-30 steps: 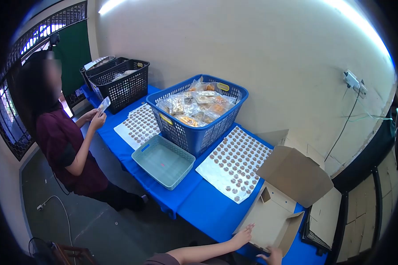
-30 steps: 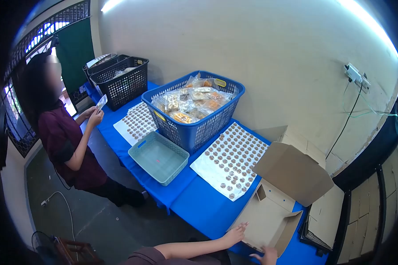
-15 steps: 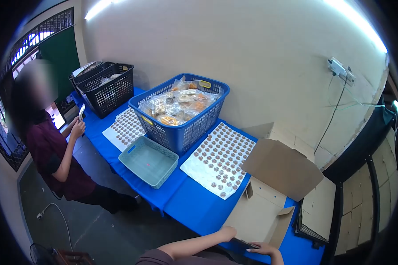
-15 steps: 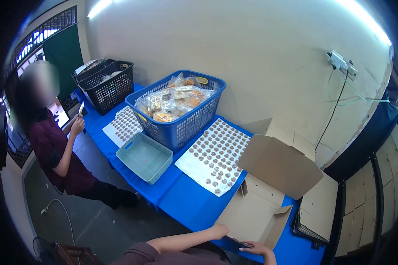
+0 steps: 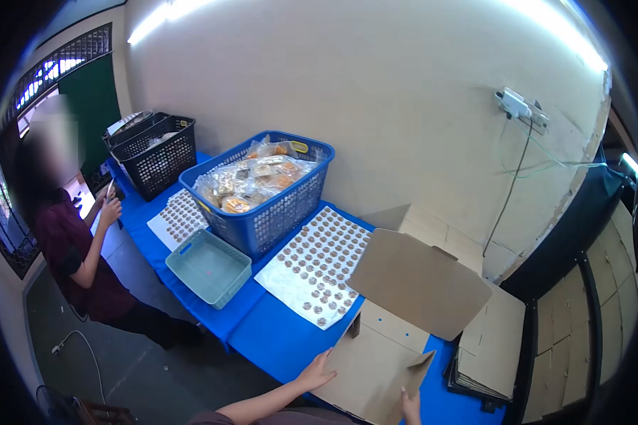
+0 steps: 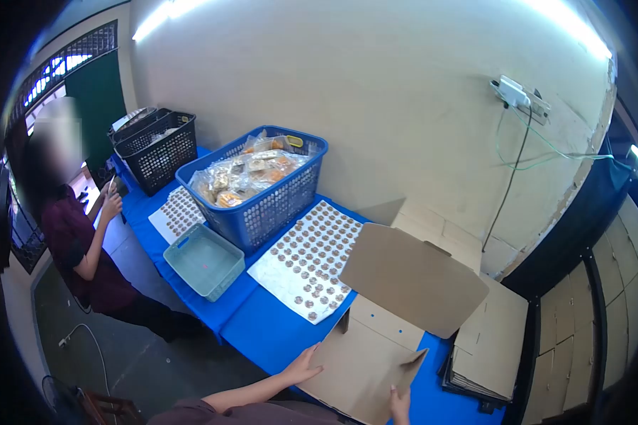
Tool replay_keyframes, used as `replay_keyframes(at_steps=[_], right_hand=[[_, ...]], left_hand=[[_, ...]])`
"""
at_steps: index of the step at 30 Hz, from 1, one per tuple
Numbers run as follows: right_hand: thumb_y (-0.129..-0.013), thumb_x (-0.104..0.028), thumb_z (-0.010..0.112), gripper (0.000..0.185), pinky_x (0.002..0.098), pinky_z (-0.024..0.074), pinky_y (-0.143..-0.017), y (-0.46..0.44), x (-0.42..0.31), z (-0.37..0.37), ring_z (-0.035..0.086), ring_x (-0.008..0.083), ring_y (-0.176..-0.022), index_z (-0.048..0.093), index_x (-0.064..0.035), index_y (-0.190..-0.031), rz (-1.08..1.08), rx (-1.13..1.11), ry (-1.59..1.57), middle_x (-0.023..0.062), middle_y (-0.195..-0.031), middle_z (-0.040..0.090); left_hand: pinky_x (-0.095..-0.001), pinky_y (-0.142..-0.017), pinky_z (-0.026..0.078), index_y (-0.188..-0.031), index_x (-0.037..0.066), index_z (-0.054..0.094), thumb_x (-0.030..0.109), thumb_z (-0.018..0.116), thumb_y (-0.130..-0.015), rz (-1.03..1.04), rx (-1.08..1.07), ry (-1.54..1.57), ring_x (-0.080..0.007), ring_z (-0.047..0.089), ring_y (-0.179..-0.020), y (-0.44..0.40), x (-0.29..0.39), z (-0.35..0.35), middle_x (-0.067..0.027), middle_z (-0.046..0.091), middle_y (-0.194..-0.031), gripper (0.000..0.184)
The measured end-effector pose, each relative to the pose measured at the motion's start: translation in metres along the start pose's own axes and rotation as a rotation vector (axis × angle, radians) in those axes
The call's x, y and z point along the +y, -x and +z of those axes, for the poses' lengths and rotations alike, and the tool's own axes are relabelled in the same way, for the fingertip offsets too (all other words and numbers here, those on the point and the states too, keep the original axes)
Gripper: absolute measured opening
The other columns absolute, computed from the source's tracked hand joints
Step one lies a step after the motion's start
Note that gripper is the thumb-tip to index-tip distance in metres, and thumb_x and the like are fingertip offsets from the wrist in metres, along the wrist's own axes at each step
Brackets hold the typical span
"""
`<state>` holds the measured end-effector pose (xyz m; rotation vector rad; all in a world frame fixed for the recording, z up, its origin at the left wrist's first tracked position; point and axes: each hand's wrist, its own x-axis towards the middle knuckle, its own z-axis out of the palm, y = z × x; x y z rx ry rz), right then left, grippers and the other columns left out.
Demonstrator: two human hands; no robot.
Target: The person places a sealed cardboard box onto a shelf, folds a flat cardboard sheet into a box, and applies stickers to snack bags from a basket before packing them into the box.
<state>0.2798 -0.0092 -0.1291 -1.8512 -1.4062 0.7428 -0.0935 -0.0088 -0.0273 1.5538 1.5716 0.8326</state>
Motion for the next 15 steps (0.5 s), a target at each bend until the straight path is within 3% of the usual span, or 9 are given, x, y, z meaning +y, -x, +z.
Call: replay_keyframes(at_steps=[1,3,4,5,7,11,13,15], right_hand=[[-0.087,-0.019,0.063,0.058,0.0376,0.0426,-0.095,0.003,0.0,0.001,0.054,0.0311,-0.113,0.038,0.0057,-0.132,0.005,0.013,-0.003,0.0197,-0.125,0.054],[-0.083,-0.005,0.056,0.049,0.04,0.0451,-0.091,0.004,-0.015,0.01,0.058,0.0369,-0.108,0.042,0.0081,-0.128,0.138,0.098,-0.094,0.026,-0.119,0.057],[-0.077,-0.012,0.063,0.057,0.0458,0.0398,-0.095,0.008,-0.058,-0.008,0.051,0.0449,-0.11,0.045,0.0045,-0.128,0.212,0.028,0.047,0.0332,-0.118,0.053],[-0.077,-0.012,0.063,0.057,0.0458,0.0398,-0.095,0.009,-0.077,-0.013,0.051,0.0449,-0.11,0.045,0.0045,-0.128,0.216,0.03,0.034,0.0332,-0.118,0.053],[-0.077,-0.003,0.052,0.045,0.0458,0.043,-0.09,0.012,-0.094,-0.014,0.056,0.0459,-0.101,0.05,0.0061,-0.12,0.123,0.183,0.098,0.0324,-0.105,0.059],[-0.078,-0.006,0.054,0.045,0.0457,0.0446,-0.087,-0.016,-0.086,-0.02,0.057,0.0467,-0.1,0.049,0.0069,-0.12,0.171,0.077,0.127,0.0303,-0.103,0.061],[-0.078,0.003,0.049,0.045,0.0428,0.0475,-0.087,-0.028,-0.11,-0.029,0.06,0.0409,-0.102,0.048,0.0081,-0.123,0.204,0.07,0.116,0.0292,-0.107,0.061],[-0.078,0.003,0.05,0.041,0.0436,0.0484,-0.084,-0.042,-0.099,-0.024,0.06,0.0434,-0.098,0.052,0.0051,-0.119,0.17,0.088,0.028,0.0309,-0.1,0.062]], left_hand=[[-0.042,-0.106,0.034,-0.142,0.001,0.027,0.022,0.06,-0.085,0.03,0.009,-0.028,-0.0421,0.038,-0.127,-0.003,0.0,0.011,-0.0273,0.034,-0.138,0.069],[-0.0423,-0.105,0.035,-0.141,0.0,0.027,0.016,0.056,-0.086,0.067,0.006,-0.058,-0.0422,0.038,-0.127,-0.014,-0.002,0.015,-0.0281,0.035,-0.137,0.065],[-0.0426,-0.105,0.035,-0.141,-0.002,0.027,0.01,0.053,-0.086,0.08,0.011,-0.07,-0.0423,0.038,-0.126,-0.017,-0.003,0.014,-0.0288,0.036,-0.137,0.062],[-0.0426,-0.105,0.035,-0.141,-0.002,0.027,0.01,0.053,-0.086,0.084,0.008,-0.082,-0.0423,0.038,-0.126,-0.02,-0.004,0.015,-0.0288,0.036,-0.137,0.062],[-0.0425,-0.106,0.034,-0.141,-0.001,0.027,0.001,0.046,-0.085,0.083,0.028,-0.019,-0.0412,0.039,-0.126,-0.023,-0.005,0.016,-0.0288,0.038,-0.136,0.059],[-0.0421,-0.106,0.033,-0.141,-0.002,0.027,-0.002,0.043,-0.083,0.088,0.053,-0.089,-0.0403,0.039,-0.126,-0.035,0.006,0.024,-0.029,0.039,-0.135,0.06],[-0.0417,-0.106,0.033,-0.141,-0.002,0.027,-0.003,0.042,-0.083,0.045,0.073,-0.055,-0.0403,0.04,-0.126,-0.043,0.011,0.025,-0.029,0.04,-0.135,0.06],[-0.0416,-0.106,0.034,-0.141,-0.002,0.027,-0.003,0.041,-0.083,0.025,0.075,-0.089,-0.0408,0.04,-0.126,-0.057,0.014,0.026,-0.0294,0.041,-0.134,0.059]])
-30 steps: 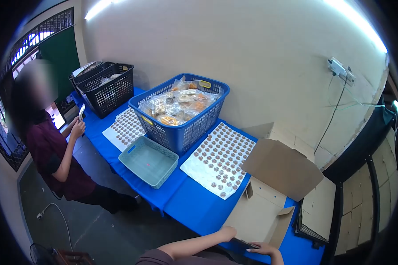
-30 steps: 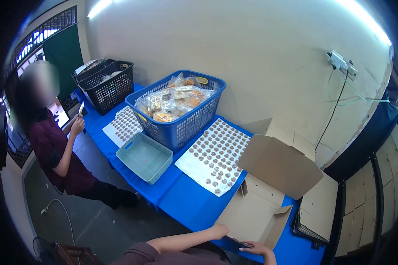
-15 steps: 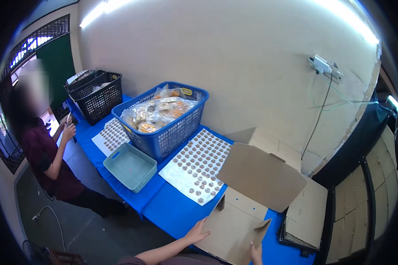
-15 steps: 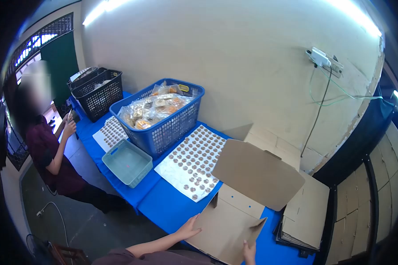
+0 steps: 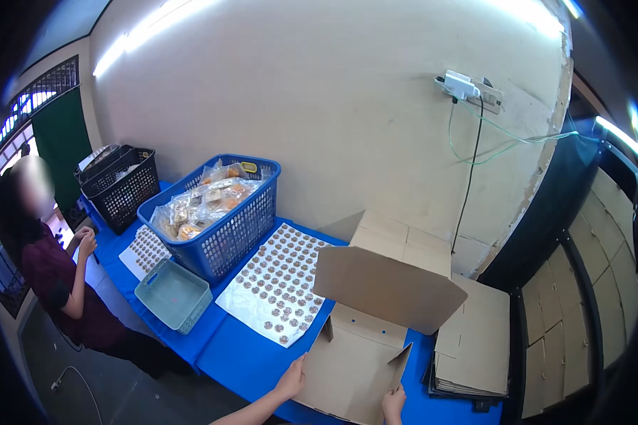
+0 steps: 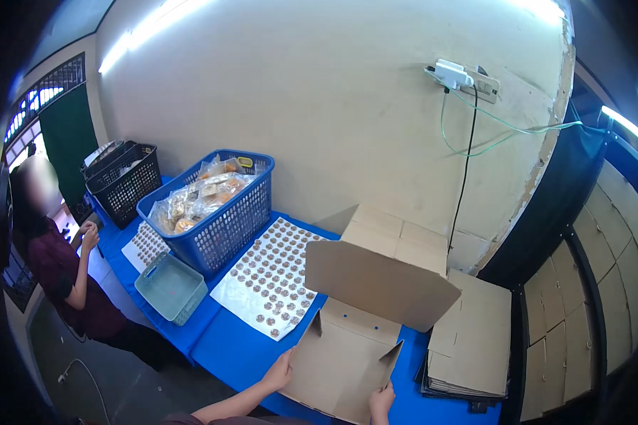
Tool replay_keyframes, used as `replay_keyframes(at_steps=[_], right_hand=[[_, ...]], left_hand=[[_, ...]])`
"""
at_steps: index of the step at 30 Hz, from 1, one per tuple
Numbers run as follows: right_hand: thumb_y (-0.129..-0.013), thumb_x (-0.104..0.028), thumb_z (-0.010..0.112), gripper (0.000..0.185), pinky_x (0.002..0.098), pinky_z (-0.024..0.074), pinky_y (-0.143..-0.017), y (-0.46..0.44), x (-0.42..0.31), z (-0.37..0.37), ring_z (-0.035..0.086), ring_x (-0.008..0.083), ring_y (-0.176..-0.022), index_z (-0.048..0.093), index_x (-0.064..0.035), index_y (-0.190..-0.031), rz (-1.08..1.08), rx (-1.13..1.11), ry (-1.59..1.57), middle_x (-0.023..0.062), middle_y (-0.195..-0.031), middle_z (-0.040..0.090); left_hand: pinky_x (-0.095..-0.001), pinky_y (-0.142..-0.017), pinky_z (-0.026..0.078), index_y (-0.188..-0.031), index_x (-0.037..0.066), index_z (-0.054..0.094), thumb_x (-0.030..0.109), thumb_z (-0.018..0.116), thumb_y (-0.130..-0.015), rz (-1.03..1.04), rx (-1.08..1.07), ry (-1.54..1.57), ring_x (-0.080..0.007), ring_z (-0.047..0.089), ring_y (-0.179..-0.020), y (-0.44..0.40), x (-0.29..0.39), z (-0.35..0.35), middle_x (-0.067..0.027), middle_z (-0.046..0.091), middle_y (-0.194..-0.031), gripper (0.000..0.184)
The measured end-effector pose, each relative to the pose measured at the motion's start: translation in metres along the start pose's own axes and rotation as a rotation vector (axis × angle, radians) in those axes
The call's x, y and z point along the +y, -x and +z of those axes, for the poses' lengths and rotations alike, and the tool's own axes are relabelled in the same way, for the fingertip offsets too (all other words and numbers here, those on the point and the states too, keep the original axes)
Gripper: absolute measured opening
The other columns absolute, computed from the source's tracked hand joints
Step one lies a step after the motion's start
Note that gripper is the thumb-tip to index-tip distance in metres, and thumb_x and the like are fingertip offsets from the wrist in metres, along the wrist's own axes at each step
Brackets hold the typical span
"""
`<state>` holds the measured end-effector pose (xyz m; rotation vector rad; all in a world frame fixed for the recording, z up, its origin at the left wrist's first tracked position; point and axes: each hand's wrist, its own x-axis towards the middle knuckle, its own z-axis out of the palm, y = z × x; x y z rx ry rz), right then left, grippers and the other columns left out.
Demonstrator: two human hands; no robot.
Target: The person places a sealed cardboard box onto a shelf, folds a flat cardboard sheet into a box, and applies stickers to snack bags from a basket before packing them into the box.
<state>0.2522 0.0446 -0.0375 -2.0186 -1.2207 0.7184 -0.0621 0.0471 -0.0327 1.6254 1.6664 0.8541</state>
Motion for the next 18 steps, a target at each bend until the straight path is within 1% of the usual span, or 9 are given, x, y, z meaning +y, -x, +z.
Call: replay_keyframes(at_steps=[2,3,5,8,12,14,15,17,18], right_hand=[[-0.078,0.004,0.047,0.043,0.0449,0.0497,-0.082,-0.006,-0.008,0.0,0.062,0.0417,-0.096,0.052,0.0046,-0.121,-0.027,0.007,0.001,0.0274,-0.099,0.064],[-0.078,0.004,0.047,0.043,0.0449,0.0497,-0.082,-0.006,-0.013,-0.001,0.062,0.0417,-0.096,0.052,0.0046,-0.121,-0.023,0.007,0.0,0.0274,-0.099,0.064],[-0.078,0.004,0.047,0.044,0.0455,0.0503,-0.081,-0.008,-0.024,-0.004,0.062,0.0419,-0.095,0.05,0.0029,-0.123,0.014,-0.038,0.143,0.0265,-0.099,0.064],[-0.079,0.004,0.047,0.045,0.0466,0.0502,-0.081,-0.008,-0.019,-0.003,0.061,0.0422,-0.095,0.05,0.0008,-0.124,0.005,0.009,0.177,0.0267,-0.099,0.064],[-0.079,0.004,0.047,0.045,0.0472,0.0499,-0.082,-0.009,-0.009,-0.006,0.061,0.0426,-0.095,0.049,0.0019,-0.124,-0.01,-0.037,0.105,0.0278,-0.099,0.064],[-0.079,0.003,0.048,0.044,0.0472,0.0503,-0.081,-0.002,-0.011,-0.015,0.062,0.0421,-0.094,0.048,0.005,-0.123,-0.032,-0.126,0.162,0.0285,-0.098,0.064],[-0.079,0.003,0.048,0.044,0.0472,0.0503,-0.081,0.002,-0.008,-0.017,0.062,0.0421,-0.094,0.048,0.005,-0.123,-0.028,-0.119,0.156,0.0285,-0.098,0.064],[-0.077,0.002,0.052,0.053,0.046,0.047,-0.087,0.009,0.003,-0.02,0.057,0.0452,-0.1,0.041,0.0055,-0.129,0.022,-0.22,0.184,0.0315,-0.106,0.058],[-0.077,0.002,0.052,0.053,0.046,0.047,-0.087,0.013,0.001,-0.02,0.057,0.0452,-0.1,0.041,0.0055,-0.129,0.023,-0.22,0.183,0.0315,-0.106,0.058]], left_hand=[[-0.0425,-0.103,0.036,-0.141,-0.002,0.027,-0.002,0.04,-0.084,0.081,0.009,-0.046,-0.0419,0.043,-0.122,-0.014,-0.001,0.0,-0.0298,0.041,-0.133,0.059],[-0.0425,-0.103,0.036,-0.141,-0.002,0.027,-0.002,0.04,-0.084,0.08,0.006,-0.047,-0.0419,0.043,-0.122,-0.016,0.001,-0.002,-0.0298,0.041,-0.133,0.059],[-0.0437,-0.099,0.039,-0.142,-0.001,0.026,-0.002,0.04,-0.084,0.025,-0.043,-0.068,-0.0432,0.046,-0.118,-0.02,0.007,-0.004,-0.0308,0.042,-0.131,0.059],[-0.0445,-0.096,0.042,-0.142,0.001,0.026,-0.001,0.041,-0.084,0.042,-0.013,-0.074,-0.0442,0.047,-0.115,-0.018,0.005,-0.003,-0.0313,0.042,-0.13,0.06],[-0.0458,-0.094,0.043,-0.142,0.001,0.026,-0.001,0.042,-0.083,0.054,0.001,-0.075,-0.0442,0.049,-0.113,-0.016,0.005,-0.004,-0.0312,0.043,-0.129,0.061],[-0.0477,-0.086,0.047,-0.142,0.002,0.025,-0.001,0.043,-0.082,-0.05,-0.05,-0.138,-0.0448,0.055,-0.104,-0.008,0.008,-0.004,-0.0309,0.048,-0.125,0.063],[-0.0477,-0.086,0.047,-0.142,0.002,0.025,-0.001,0.043,-0.082,-0.042,-0.054,-0.142,-0.0448,0.055,-0.104,-0.003,0.015,-0.009,-0.0309,0.048,-0.125,0.063],[-0.0495,-0.078,0.049,-0.143,0.004,0.024,0.0,0.044,-0.08,-0.217,-0.186,-0.232,-0.0454,0.059,-0.094,0.01,0.03,-0.018,-0.0306,0.053,-0.12,0.066],[-0.0495,-0.078,0.049,-0.143,0.004,0.024,0.0,0.044,-0.08,-0.217,-0.187,-0.233,-0.0454,0.059,-0.094,0.017,0.029,-0.017,-0.0306,0.053,-0.12,0.066]])
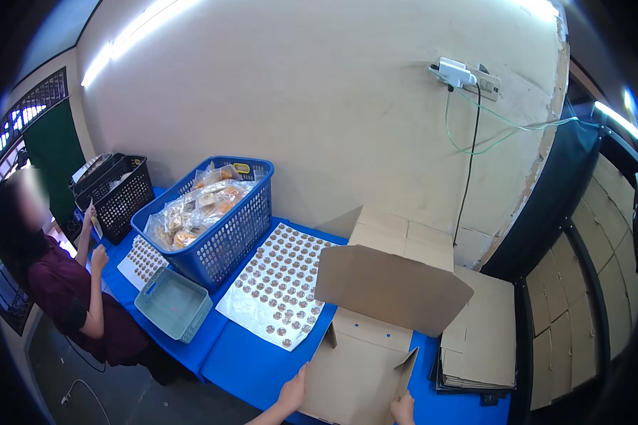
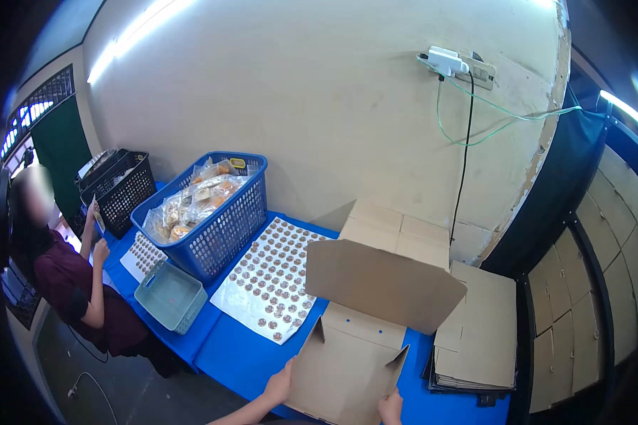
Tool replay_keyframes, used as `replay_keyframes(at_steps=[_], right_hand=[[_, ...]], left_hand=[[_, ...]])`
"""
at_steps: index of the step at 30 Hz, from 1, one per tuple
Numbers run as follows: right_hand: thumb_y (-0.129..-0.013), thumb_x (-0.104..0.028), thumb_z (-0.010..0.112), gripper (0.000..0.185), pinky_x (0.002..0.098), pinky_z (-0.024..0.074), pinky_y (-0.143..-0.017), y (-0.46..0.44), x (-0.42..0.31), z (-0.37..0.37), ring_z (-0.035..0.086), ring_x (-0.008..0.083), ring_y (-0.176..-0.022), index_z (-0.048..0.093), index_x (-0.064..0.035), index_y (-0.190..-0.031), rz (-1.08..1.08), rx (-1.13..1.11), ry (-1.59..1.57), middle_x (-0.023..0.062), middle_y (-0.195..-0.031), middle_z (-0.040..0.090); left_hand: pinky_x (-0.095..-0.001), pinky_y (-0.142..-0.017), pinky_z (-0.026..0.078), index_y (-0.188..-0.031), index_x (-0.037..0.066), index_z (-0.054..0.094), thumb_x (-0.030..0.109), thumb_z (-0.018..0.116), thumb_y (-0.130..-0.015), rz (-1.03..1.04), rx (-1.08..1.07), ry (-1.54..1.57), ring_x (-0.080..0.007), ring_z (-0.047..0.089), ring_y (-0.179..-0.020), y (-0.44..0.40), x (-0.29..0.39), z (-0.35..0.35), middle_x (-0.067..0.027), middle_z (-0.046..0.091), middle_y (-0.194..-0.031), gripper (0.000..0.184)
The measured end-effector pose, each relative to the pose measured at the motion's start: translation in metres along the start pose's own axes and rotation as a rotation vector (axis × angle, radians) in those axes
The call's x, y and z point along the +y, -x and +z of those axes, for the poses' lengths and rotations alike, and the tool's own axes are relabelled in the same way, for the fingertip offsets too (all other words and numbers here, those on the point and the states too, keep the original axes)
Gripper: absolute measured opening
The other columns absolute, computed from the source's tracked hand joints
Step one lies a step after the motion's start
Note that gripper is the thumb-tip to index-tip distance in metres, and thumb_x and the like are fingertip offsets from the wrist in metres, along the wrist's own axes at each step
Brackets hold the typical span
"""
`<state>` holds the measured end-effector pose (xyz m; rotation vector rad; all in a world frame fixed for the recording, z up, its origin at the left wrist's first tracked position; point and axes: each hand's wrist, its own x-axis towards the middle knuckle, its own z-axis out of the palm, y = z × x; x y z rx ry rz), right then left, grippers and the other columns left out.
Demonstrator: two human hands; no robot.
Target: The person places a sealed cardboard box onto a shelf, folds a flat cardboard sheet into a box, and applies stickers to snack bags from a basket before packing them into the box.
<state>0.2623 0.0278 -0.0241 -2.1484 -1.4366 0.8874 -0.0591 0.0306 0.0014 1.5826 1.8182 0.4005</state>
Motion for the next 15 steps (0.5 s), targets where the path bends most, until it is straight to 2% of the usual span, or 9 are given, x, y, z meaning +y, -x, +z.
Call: replay_keyframes(at_steps=[2,4,6,8,9,11,15], right_hand=[[-0.082,-0.01,0.055,0.036,0.0437,0.0467,-0.082,0.012,-0.005,0.001,0.06,0.0425,-0.093,0.055,0.0055,-0.114,0.025,0.123,0.125,0.028,-0.1,0.062],[-0.074,0.002,0.057,0.067,0.0456,0.0389,-0.096,0.021,-0.025,-0.008,0.047,0.0446,-0.107,0.032,0.0023,-0.136,-0.158,0.285,0.0,0.0308,-0.115,0.045],[-0.072,0.002,0.06,0.077,0.046,0.0312,-0.1,0.021,-0.056,-0.024,0.039,0.0406,-0.11,0.026,-0.0015,-0.141,-0.236,0.299,0.069,0.0267,-0.118,0.034],[-0.073,-0.001,0.061,0.071,0.0475,0.0321,-0.1,0.01,-0.079,-0.023,0.04,0.0394,-0.112,0.032,-0.0011,-0.138,-0.322,0.43,0.195,0.0271,-0.118,0.038],[-0.073,-0.001,0.061,0.071,0.0475,0.0321,-0.1,0.004,-0.092,-0.024,0.04,0.0394,-0.112,0.032,-0.0011,-0.138,-0.323,0.43,0.196,0.0271,-0.118,0.038],[-0.074,0.0,0.061,0.061,0.0465,0.0335,-0.098,-0.012,-0.115,-0.022,0.038,0.0402,-0.114,0.041,-0.0008,-0.131,-0.481,0.357,0.229,0.026,-0.12,0.038],[-0.075,-0.004,0.062,0.055,0.0475,0.0328,-0.1,-0.072,-0.117,0.027,0.037,0.0413,-0.117,0.045,0.0006,-0.127,-0.661,0.244,0.134,0.0272,-0.122,0.039]], left_hand=[[-0.0506,-0.072,0.05,-0.144,0.005,0.022,0.001,0.045,-0.08,0.075,0.094,0.0,-0.0456,0.061,-0.087,0.011,-0.008,0.008,-0.0303,0.054,-0.118,0.068],[-0.0508,-0.072,0.05,-0.144,0.005,0.021,0.001,0.046,-0.08,0.08,0.093,0.0,-0.0451,0.061,-0.087,0.011,-0.009,0.007,-0.0303,0.054,-0.118,0.069],[-0.051,-0.071,0.05,-0.144,0.005,0.02,0.001,0.046,-0.08,0.083,0.085,0.003,-0.0447,0.062,-0.087,0.013,-0.013,0.01,-0.0304,0.054,-0.119,0.069],[-0.0509,-0.068,0.051,-0.144,0.005,0.02,0.002,0.045,-0.081,0.115,0.095,-0.021,-0.0436,0.063,-0.084,0.01,-0.017,0.013,-0.0299,0.055,-0.118,0.067],[-0.0509,-0.068,0.051,-0.144,0.005,0.02,0.002,0.045,-0.081,0.114,0.096,-0.02,-0.0436,0.063,-0.084,0.01,-0.019,0.014,-0.0299,0.055,-0.118,0.067],[-0.0502,-0.066,0.051,-0.144,0.005,0.021,0.004,0.043,-0.083,0.082,0.04,-0.066,-0.0425,0.063,-0.081,0.007,-0.02,0.012,-0.0295,0.055,-0.118,0.065],[-0.0499,-0.065,0.051,-0.143,0.004,0.022,0.006,0.042,-0.084,0.113,0.066,-0.09,-0.042,0.064,-0.079,0.013,-0.021,0.013,-0.0296,0.056,-0.115,0.062]])
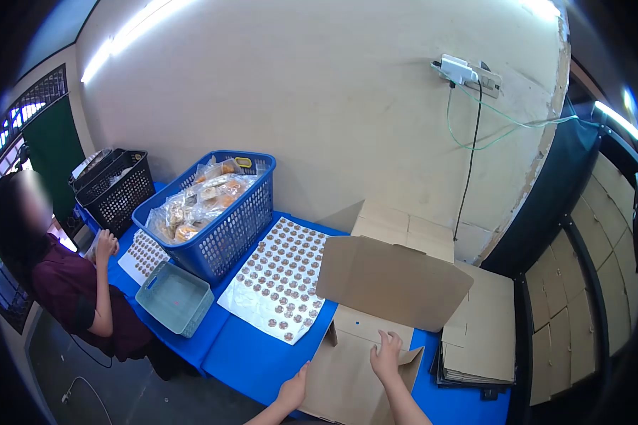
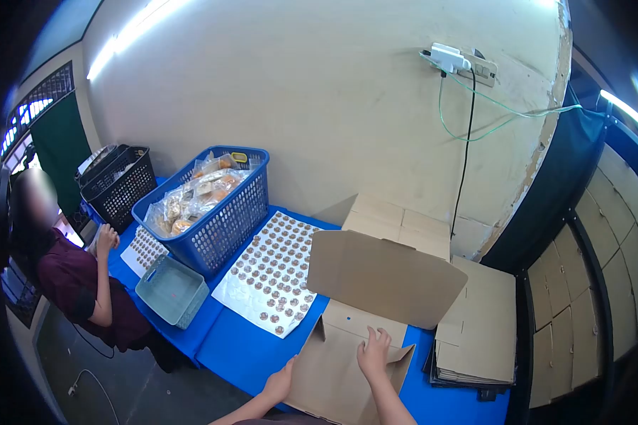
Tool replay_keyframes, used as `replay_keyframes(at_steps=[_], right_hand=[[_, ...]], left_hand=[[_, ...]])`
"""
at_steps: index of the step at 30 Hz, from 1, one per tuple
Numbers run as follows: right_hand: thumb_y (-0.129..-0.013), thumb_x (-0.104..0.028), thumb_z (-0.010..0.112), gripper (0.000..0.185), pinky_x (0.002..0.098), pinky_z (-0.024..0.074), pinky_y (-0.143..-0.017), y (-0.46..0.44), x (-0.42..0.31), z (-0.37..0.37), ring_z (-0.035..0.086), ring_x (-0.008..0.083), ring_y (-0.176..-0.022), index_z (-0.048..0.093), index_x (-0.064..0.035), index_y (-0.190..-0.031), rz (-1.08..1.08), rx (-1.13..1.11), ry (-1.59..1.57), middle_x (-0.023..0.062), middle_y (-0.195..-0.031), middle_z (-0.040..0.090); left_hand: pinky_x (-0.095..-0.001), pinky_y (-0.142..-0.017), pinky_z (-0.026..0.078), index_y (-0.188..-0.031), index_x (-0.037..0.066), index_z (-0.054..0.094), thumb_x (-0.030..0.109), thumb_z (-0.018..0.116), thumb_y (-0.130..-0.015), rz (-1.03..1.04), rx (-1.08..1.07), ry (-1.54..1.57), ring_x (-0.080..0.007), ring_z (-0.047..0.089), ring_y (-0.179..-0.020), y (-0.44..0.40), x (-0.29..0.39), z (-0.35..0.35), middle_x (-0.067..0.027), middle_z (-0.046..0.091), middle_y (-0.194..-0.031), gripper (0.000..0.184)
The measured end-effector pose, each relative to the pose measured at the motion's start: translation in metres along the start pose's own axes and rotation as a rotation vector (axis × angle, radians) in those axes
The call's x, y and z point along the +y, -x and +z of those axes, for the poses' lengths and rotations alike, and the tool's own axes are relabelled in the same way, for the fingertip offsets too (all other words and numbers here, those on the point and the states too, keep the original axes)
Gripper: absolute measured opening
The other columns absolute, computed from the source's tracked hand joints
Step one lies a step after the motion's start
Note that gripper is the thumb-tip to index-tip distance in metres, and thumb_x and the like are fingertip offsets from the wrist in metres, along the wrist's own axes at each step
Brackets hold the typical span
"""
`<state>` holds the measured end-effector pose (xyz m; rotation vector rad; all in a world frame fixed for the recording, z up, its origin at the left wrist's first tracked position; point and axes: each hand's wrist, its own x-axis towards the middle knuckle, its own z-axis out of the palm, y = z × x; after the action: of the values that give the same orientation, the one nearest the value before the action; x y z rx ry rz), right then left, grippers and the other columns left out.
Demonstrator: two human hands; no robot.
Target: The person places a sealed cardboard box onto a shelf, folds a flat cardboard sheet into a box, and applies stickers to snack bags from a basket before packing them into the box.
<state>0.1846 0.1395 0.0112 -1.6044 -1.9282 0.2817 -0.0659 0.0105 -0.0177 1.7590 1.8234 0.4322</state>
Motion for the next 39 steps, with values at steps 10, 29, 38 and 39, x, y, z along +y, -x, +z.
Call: replay_keyframes(at_steps=[10,29,38,39], right_hand=[[-0.086,-0.021,0.052,0.05,0.0501,0.0234,-0.109,-0.012,0.026,0.099,0.03,0.0393,-0.13,0.044,-0.008,-0.134,-0.039,-0.064,0.192,0.024,-0.137,0.036],[-0.091,-0.026,0.044,0.052,0.0468,0.0164,-0.114,0.035,0.028,0.08,0.026,0.0345,-0.137,0.038,-0.0123,-0.141,-0.072,-0.179,0.179,0.0176,-0.147,0.031],[-0.091,-0.025,0.046,0.048,0.047,0.019,-0.113,0.057,0.016,0.07,0.028,0.0359,-0.136,0.044,-0.0144,-0.138,0.021,-0.118,0.226,0.019,-0.145,0.033],[-0.09,-0.022,0.048,0.048,0.0471,0.0196,-0.113,0.056,0.014,0.07,0.028,0.0363,-0.136,0.045,-0.0138,-0.137,0.017,-0.111,0.209,0.0193,-0.145,0.033]], left_hand=[[-0.0535,-0.068,0.049,-0.14,0.001,0.026,0.007,0.041,-0.084,-0.034,0.05,0.079,-0.045,0.062,-0.08,0.01,0.009,-0.003,-0.0314,0.057,-0.11,0.058],[-0.0508,-0.073,0.05,-0.137,0.0,0.03,0.01,0.048,-0.084,0.015,0.121,0.146,-0.0444,0.061,-0.087,0.009,-0.004,0.001,-0.0308,0.057,-0.108,0.057],[-0.0424,-0.106,0.034,-0.14,0.002,0.027,0.027,0.061,-0.084,0.215,0.098,0.41,-0.0378,0.04,-0.128,0.005,-0.019,-0.019,-0.0278,0.041,-0.134,0.07],[-0.0424,-0.106,0.034,-0.14,0.002,0.027,0.027,0.061,-0.084,0.21,0.089,0.421,-0.0378,0.04,-0.128,0.003,-0.019,-0.033,-0.0278,0.041,-0.134,0.07]])
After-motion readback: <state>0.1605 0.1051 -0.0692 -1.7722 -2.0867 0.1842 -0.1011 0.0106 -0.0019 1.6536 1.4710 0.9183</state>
